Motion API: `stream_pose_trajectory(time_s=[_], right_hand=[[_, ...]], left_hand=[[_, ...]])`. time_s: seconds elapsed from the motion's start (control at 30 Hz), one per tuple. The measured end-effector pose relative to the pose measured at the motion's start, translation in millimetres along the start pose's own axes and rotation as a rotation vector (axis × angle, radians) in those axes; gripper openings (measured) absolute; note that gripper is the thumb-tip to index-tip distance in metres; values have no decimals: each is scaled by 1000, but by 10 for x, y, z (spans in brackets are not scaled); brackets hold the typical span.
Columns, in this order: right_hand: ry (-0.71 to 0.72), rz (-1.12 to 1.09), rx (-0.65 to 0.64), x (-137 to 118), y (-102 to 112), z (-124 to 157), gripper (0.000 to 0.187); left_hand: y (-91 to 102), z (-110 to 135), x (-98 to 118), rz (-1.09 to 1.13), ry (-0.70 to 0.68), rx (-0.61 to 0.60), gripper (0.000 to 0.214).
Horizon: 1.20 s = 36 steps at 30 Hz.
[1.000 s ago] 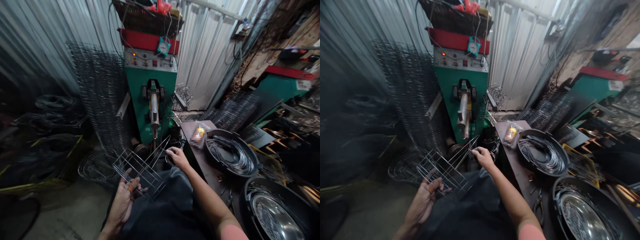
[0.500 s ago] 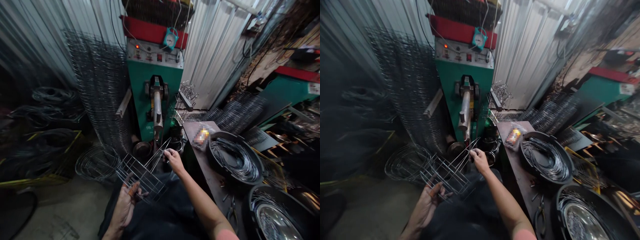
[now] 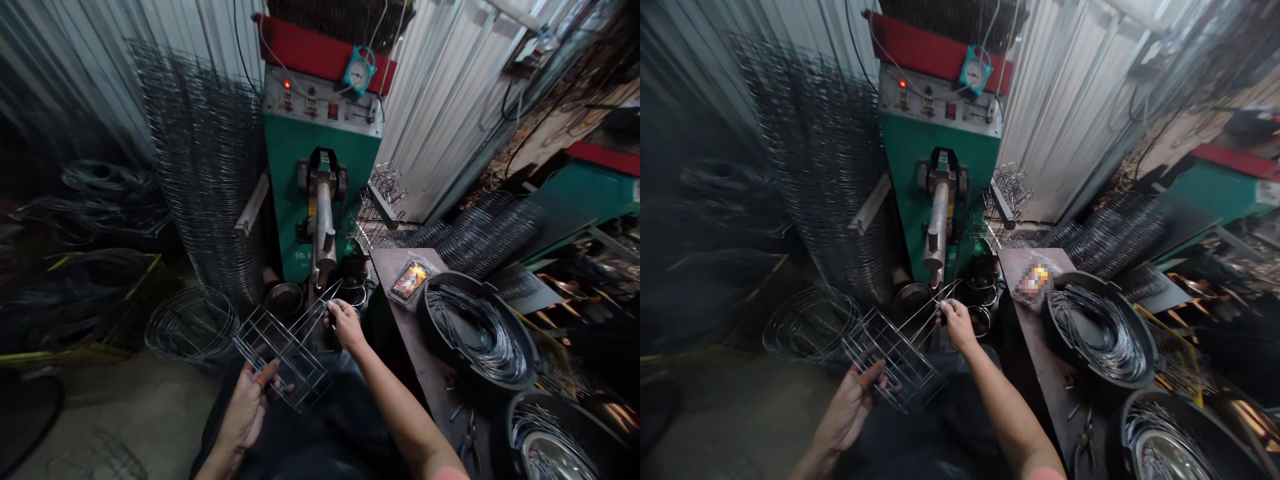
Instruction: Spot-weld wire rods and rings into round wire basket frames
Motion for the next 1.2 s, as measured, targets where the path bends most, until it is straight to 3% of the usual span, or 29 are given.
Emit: stream_pose_trajectory(time_s=[0.43, 0.67, 0.77, 0.93, 1.03, 1.2], right_hand=[[3, -45, 74, -1, -32, -283, 26], [-53, -48, 62, -15, -42, -361, 30], [-40, 55, -31, -21, 54, -182, 30], [37, 338, -376, 129, 155, 475, 23], [41, 371, -392, 267, 134, 687, 22], [17, 305, -366, 341, 74, 641, 27]], left_hand=[[-228, -136, 78, 34, -25, -19, 48], [-208, -201, 156, -28, -11, -33, 45], [-178, -237, 159, -4, -23, -38, 41], [-211, -221, 121, 5, -16, -49, 43], [-243, -168, 103, 15, -58, -41, 47], [-245, -127, 89, 26, -122, -33, 46]])
Point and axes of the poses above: each hand's wrist, its own z-axis away from the middle knuckle, its own y-axis out of the back of the hand, x = y × z, the point moved 2 cm from there along -z, towards the middle knuckle, and after that the axes turned 15 degrees about z, right-handed, at the moved point
